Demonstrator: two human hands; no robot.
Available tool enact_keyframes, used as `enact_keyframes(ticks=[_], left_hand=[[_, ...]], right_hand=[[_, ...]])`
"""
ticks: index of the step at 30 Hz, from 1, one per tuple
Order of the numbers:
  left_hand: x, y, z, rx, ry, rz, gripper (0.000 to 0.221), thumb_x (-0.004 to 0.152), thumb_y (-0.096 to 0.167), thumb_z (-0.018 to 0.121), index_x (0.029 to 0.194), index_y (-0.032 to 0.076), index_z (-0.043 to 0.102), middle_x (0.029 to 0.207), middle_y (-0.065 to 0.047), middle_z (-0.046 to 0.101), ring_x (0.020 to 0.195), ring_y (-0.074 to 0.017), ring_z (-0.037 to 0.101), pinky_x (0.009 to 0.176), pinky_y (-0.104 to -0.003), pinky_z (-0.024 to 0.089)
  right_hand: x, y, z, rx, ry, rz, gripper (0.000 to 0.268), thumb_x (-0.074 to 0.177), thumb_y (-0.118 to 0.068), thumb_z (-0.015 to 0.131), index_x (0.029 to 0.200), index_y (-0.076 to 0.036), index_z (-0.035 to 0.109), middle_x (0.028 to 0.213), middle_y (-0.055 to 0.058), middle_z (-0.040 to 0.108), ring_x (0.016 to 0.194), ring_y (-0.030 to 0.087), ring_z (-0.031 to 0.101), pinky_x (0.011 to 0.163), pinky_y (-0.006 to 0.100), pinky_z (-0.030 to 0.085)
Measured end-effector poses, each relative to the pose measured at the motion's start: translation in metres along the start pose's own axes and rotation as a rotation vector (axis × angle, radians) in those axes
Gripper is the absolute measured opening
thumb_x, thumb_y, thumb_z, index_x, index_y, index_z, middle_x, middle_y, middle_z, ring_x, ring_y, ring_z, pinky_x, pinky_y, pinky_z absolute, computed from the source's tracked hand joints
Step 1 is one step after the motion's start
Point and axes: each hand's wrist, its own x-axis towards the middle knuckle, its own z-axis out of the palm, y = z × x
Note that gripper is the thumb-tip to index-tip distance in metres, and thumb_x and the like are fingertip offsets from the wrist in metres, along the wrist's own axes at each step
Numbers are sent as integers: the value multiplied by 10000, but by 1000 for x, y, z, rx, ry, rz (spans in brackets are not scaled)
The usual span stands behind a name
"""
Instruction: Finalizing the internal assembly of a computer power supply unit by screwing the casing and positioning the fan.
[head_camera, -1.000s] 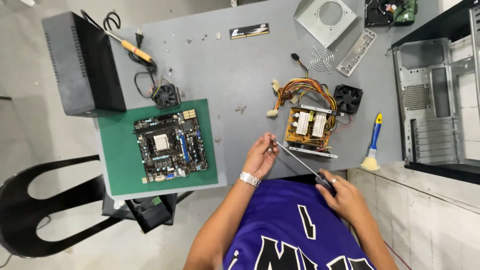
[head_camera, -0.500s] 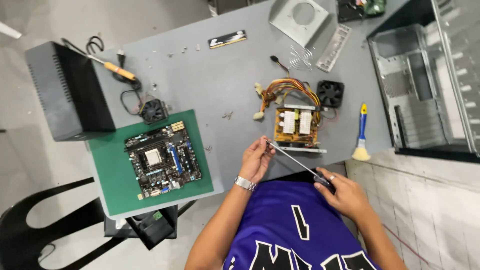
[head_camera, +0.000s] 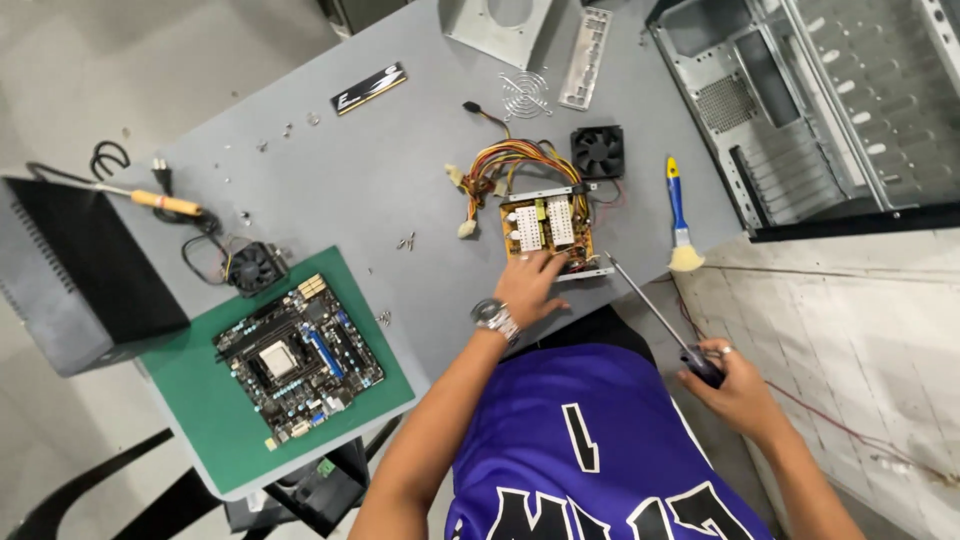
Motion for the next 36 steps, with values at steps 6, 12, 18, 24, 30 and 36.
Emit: enact_keyframes(ticks=[6,12,18,24,30,36], left_hand=[[35,3,-8,-89,-149,-91,412,852,394,646,1144,126,535,960,-100,664,773,-368,650,540,-523,491],[82,10,-59,-152,-321,-305,519,811,557,579,1176,190,612,937,-111,705,866,-356,663,639,-499,495],[93,16,-81,-192,-326,-374,461,794,569,595,1032,176,632,779,-109,700,794,-357,661,651,-477,474],[93,25,-83,-172,-299,-408,452,802,562,583,1003,162,639,729,-89,698,755,-341,676,637,-465,501],[92,28,-79,-164,-302,-421,442,808,535,573,1066,183,642,777,-109,706,794,-365,668,643,-485,493],[88,26,-69,-159,-303,-384,453,830,513,563,1111,160,606,778,-114,697,790,-382,662,618,-531,482]], right_hand=[[-45,-38,-18,-287,121,49,513,823,-490,595,1263,-227,607,988,4,746,873,250,718,732,361,507],[-58,-68,-29,-463,376,-146,457,833,-474,650,1222,-236,679,659,19,691,552,228,654,557,369,507],[-43,-86,-30,-506,388,-109,427,796,-538,659,1157,-312,689,799,-2,727,765,268,693,633,390,525],[-32,-82,-25,-519,396,-149,428,796,-567,647,1156,-341,699,594,-10,644,563,216,626,518,365,480],[-26,-78,-24,-529,363,-127,424,790,-578,643,1160,-375,681,621,-8,656,596,232,631,550,372,489],[-24,-70,-19,-541,392,-120,455,770,-616,640,1160,-386,680,564,8,615,589,257,621,553,387,491]])
